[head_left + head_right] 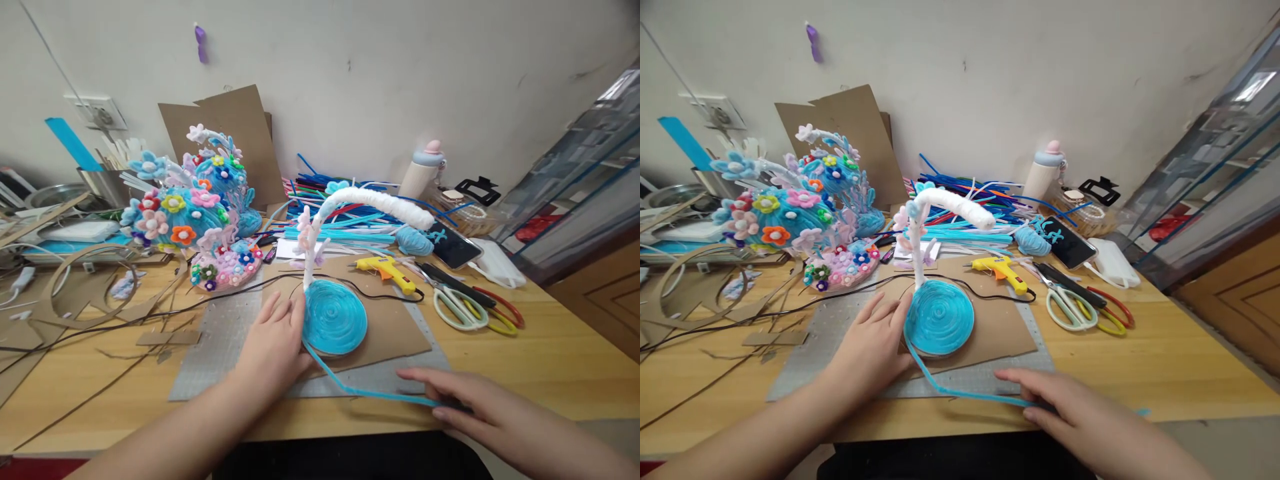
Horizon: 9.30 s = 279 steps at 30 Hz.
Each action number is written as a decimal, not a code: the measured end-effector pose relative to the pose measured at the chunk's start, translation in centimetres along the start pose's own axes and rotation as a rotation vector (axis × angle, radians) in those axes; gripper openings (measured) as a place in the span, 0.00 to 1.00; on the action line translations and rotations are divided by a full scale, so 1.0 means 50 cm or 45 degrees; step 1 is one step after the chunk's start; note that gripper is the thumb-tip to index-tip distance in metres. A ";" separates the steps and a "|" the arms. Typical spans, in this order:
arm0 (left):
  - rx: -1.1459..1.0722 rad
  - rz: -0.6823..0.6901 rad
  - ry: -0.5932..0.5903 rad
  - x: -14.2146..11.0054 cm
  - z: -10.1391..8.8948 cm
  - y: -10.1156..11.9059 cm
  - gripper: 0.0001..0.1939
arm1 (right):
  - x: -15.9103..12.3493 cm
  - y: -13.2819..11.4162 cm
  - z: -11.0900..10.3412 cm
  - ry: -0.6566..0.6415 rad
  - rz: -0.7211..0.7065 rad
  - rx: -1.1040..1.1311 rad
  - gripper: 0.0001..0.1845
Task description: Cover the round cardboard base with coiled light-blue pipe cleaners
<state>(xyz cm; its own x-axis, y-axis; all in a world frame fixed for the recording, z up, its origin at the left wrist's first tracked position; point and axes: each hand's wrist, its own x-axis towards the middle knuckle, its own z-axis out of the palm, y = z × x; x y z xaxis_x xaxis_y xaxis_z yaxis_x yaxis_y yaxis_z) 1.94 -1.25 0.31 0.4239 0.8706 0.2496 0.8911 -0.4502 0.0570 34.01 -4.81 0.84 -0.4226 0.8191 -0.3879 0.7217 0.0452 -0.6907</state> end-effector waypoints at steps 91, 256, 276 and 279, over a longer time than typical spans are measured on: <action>-0.302 0.345 0.011 -0.037 0.000 -0.031 0.16 | 0.142 -0.118 -0.029 0.002 -0.437 -0.241 0.13; -0.152 0.351 -0.126 -0.023 0.013 -0.011 0.18 | 0.198 -0.109 -0.013 0.176 -0.125 -0.369 0.03; -0.241 0.287 -0.170 0.043 -0.010 0.047 0.16 | 0.241 -0.072 -0.045 0.186 -0.370 -0.224 0.28; -0.221 0.050 -0.025 0.031 0.018 0.040 0.30 | 0.248 -0.062 -0.045 0.143 -0.354 -0.196 0.34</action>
<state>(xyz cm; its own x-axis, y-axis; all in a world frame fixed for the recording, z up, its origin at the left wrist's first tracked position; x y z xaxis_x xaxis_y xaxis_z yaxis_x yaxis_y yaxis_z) 4.53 -0.64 -0.08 0.4622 0.8549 0.2358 0.8332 -0.5096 0.2145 27.77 6.50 -0.44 -0.5580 0.8208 -0.1223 0.6652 0.3543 -0.6573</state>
